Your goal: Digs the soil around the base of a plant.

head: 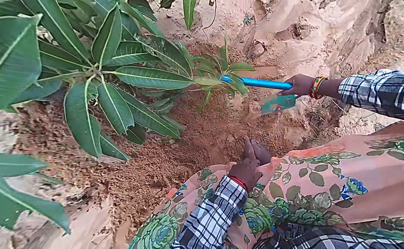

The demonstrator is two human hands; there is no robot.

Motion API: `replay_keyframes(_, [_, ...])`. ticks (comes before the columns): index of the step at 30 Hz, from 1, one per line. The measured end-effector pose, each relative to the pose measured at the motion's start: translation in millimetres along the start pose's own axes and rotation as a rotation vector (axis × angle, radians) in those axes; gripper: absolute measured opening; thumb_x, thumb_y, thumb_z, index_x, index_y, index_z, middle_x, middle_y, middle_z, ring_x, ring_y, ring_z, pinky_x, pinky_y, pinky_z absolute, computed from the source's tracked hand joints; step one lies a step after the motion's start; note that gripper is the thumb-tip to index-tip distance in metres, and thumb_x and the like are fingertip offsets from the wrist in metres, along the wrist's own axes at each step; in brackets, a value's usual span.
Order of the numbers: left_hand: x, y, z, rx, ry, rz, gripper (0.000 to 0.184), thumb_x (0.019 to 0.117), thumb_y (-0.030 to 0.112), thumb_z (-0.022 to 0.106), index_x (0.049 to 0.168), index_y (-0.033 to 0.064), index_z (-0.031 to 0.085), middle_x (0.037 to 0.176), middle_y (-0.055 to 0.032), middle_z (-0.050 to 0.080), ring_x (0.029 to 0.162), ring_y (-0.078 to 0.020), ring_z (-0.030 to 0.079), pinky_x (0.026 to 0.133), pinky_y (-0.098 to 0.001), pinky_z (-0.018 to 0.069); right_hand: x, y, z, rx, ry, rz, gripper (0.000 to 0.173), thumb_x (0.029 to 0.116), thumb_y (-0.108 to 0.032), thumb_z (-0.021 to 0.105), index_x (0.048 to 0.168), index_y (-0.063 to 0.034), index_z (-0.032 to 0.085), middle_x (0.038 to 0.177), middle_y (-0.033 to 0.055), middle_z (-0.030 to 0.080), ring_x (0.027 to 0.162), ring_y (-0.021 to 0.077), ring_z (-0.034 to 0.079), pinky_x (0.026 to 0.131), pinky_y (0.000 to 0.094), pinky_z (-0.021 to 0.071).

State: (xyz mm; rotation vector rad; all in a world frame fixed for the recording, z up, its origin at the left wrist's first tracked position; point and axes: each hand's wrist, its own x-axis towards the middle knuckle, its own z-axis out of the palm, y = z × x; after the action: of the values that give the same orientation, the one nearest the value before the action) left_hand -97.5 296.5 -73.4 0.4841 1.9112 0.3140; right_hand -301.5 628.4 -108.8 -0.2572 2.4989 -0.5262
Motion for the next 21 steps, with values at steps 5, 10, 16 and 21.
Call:
replay_keyframes(5, [-2.4, -3.7, 0.7, 0.004, 0.016, 0.01, 0.051, 0.1083, 0.038, 0.051, 0.153, 0.015, 0.046, 0.148, -0.0158, 0.054, 0.137, -0.0343, 0.053, 0.11, -0.0565, 0.0442, -11.3, 30.6, -44.1, -0.408, 0.084, 0.208, 0.043, 0.101, -0.047, 0.064, 0.105, -0.0047, 0.072, 0.096, 0.0265, 0.071, 0.097, 0.0498, 0.068, 0.079, 0.0723, 0.0491])
replay_keyframes(10, [1.9, -6.8, 3.6, 0.001, -0.012, 0.022, 0.052, 0.1081, 0.038, 0.051, 0.153, 0.0129, 0.046, 0.148, -0.0177, 0.053, 0.137, -0.0347, 0.053, 0.111, -0.0556, 0.0445, -18.4, 44.0, -44.6, -0.549, 0.094, 0.324, 0.042, 0.1001, -0.046, 0.065, 0.103, -0.005, 0.07, 0.095, 0.0277, 0.07, 0.095, 0.0517, 0.068, 0.071, 0.0721, 0.0491])
replay_keyframes(16, [4.4, -4.1, 3.4, 0.007, -0.019, -0.011, 0.051, 0.1082, 0.039, 0.051, 0.153, 0.0141, 0.047, 0.148, -0.0151, 0.054, 0.136, -0.0333, 0.054, 0.111, -0.0564, 0.044, 0.3, -3.9, 6.4, -0.516, -0.016, 0.174, 0.039, 0.0993, -0.044, 0.066, 0.101, -0.0051, 0.07, 0.095, 0.0231, 0.071, 0.096, 0.0462, 0.069, 0.075, 0.0688, 0.0507])
replay_keyframes(21, [7.1, -0.8, 2.4, 0.003, -0.027, -0.019, 0.052, 0.1082, 0.04, 0.051, 0.153, 0.014, 0.047, 0.149, -0.0154, 0.053, 0.139, -0.0336, 0.052, 0.112, -0.0567, 0.0424, 4.1, -9.4, -0.8, -0.402, -0.038, -0.005, 0.041, 0.1019, -0.045, 0.063, 0.114, -0.0067, 0.07, 0.1, 0.023, 0.071, 0.099, 0.0451, 0.069, 0.083, 0.0674, 0.0505])
